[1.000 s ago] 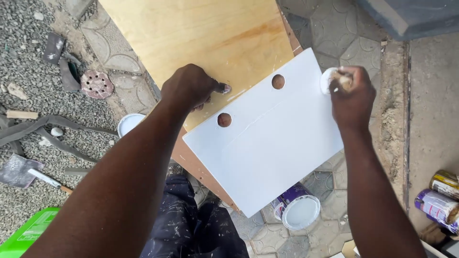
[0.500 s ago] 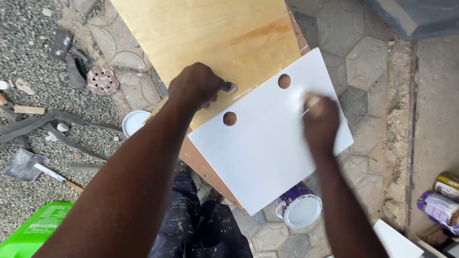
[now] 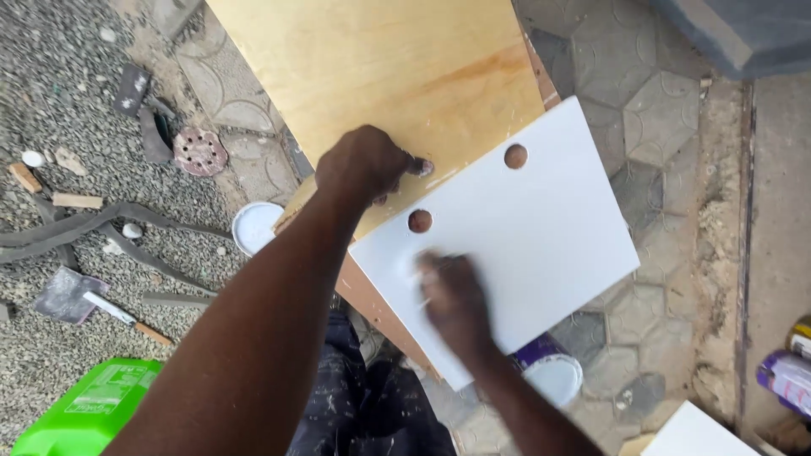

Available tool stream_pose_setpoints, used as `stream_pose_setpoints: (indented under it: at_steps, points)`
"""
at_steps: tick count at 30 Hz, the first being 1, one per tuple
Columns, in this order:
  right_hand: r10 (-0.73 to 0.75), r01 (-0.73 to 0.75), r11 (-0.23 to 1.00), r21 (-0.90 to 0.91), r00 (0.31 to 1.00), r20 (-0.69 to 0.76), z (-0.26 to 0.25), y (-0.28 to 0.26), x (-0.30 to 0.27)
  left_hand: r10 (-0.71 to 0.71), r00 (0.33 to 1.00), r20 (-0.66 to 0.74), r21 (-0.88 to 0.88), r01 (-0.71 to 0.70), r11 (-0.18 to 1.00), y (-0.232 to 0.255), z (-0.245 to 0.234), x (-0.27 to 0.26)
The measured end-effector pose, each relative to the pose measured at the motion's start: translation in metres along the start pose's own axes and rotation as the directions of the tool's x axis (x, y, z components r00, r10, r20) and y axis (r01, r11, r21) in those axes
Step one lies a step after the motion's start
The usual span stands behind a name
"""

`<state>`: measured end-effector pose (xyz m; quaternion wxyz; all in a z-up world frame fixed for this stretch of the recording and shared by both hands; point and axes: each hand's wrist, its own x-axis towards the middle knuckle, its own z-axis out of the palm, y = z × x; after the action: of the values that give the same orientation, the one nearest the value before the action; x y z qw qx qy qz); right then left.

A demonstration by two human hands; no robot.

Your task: Applying white paint to furniture panels using a small sponge applicator

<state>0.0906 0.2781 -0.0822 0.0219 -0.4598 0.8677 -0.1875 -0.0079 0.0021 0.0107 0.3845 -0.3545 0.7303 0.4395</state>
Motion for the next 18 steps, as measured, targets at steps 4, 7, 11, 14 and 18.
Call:
stream_pose_setpoints:
  at_steps: [4, 7, 11, 14, 18]
  points:
    - [0.129, -0.173, 0.951, -0.257, 0.975, -0.179, -0.063, 0.164, 0.047, -0.014, 1.0, -0.024, 0.019, 0.014, 1.0, 0.001, 0.003, 0.001]
    - [0.326, -0.355, 0.933, -0.056, 0.902, -0.282, -0.075, 0.158, 0.075, -0.003, 0.999, -0.039, 0.001, 0.003, 1.0, 0.0, 0.001, 0.003]
    - [0.293, -0.287, 0.956, 0.06, 0.946, -0.138, -0.001, 0.016, 0.025, -0.02, 1.0, 0.001, -0.003, 0.02, 1.0, 0.003, 0.0, 0.002]
    - [0.119, -0.123, 0.989, 0.077, 0.992, 0.052, -0.013, -0.056, 0.036, -0.034, 0.999, 0.039, 0.053, 0.032, 0.998, 0.008, -0.01, -0.008]
    - [0.132, -0.103, 0.973, -0.207, 0.983, 0.129, -0.042, 0.051, 0.055, -0.058, 0.998, 0.033, 0.075, 0.056, 0.996, 0.009, -0.007, -0.006]
